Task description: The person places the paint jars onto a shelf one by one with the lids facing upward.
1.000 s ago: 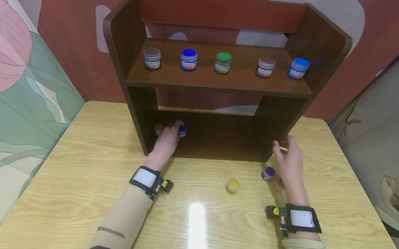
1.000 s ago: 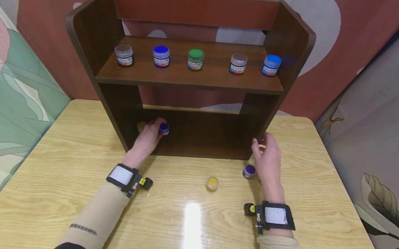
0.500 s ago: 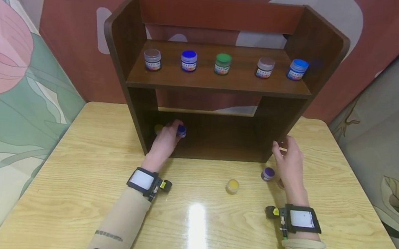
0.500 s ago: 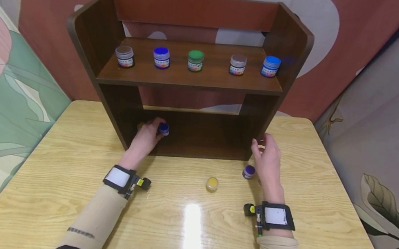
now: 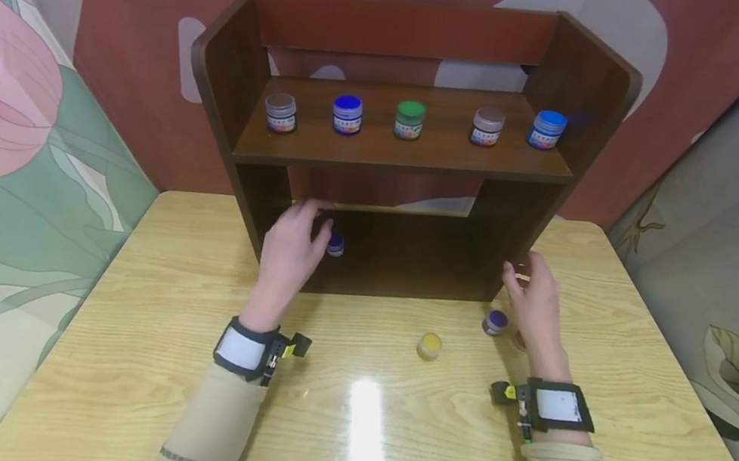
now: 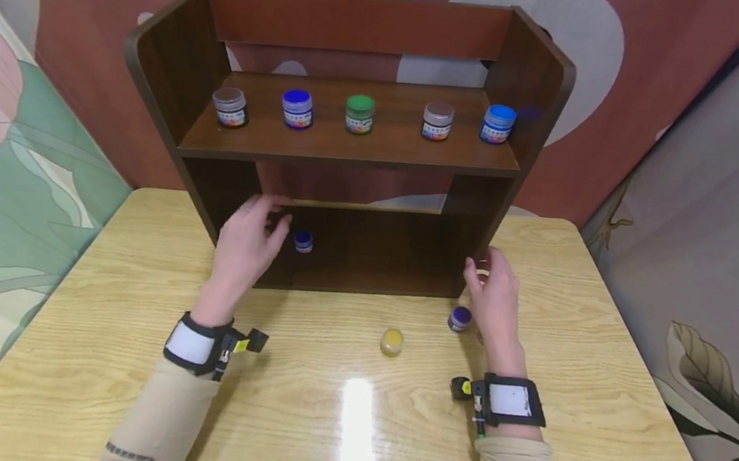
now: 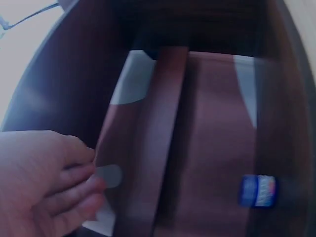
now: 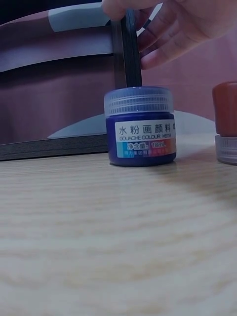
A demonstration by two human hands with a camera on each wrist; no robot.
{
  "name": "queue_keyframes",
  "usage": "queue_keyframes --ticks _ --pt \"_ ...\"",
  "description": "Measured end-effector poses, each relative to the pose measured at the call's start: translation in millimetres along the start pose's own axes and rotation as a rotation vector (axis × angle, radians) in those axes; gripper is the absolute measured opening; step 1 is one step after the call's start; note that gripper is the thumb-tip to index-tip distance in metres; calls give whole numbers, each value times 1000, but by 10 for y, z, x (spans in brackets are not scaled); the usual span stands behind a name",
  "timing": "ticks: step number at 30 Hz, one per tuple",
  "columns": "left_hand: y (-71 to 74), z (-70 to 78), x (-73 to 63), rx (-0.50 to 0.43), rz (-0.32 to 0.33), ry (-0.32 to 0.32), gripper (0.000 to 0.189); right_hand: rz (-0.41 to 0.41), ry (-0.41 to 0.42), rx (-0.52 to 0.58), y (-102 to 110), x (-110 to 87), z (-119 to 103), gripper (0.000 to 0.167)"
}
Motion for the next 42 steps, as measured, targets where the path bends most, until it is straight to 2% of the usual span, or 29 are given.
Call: queue_keyframes --ticks 5,10,13,17,20,23,25,28,30,32,35,42 --pt "374 92 -87 -31 218 -74 21 -9 -8 -4 -2 1 -4 42" --pt "650 93 -183 -84 355 -98 22 -15 -13 0 -6 7 6 43" --pt "786 23 -251 -116 435 -79 23 -12 -8 3 -2 10 6 43" --pt "927 -147 -346 -162 534 -11 38 -18 -9 0 -3 10 -6 42" --pt "985 -299 -391 -189 561 60 53 -24 -9 -1 -1 5 -18 42" --pt "969 -463 -389 -200 500 145 67 -19 2 -1 9 2 -27 41" --pt "896 -575 -360 -189 400 214 76 -15 11 -3 13 2 -31 40" --pt "712 -713 -297 -182 207 297 88 -17 15 -6 12 2 -31 39" --pt "578 -758 -253 -176 93 306 92 -22 12 -9 13 6 -23 40" --pt "475 -774 -224 -173 13 291 90 -29 6 -15 12 10 -21 40" --pt "397 -792 -207 -168 -45 271 80 -39 3 -22 14 15 -29 41" --pt "280 -913 -226 -153 -165 353 54 -58 16 -25 31 20 -64 39"
Point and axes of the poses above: each hand's wrist, its own x-axis towards the middle knuckle, its own y-axis out of the back of the hand, z = x × y, the point moved 10 cm from there along x, towards the middle knuckle, and after that the axes turned 14 degrees about -z, right-handed, at the moved point
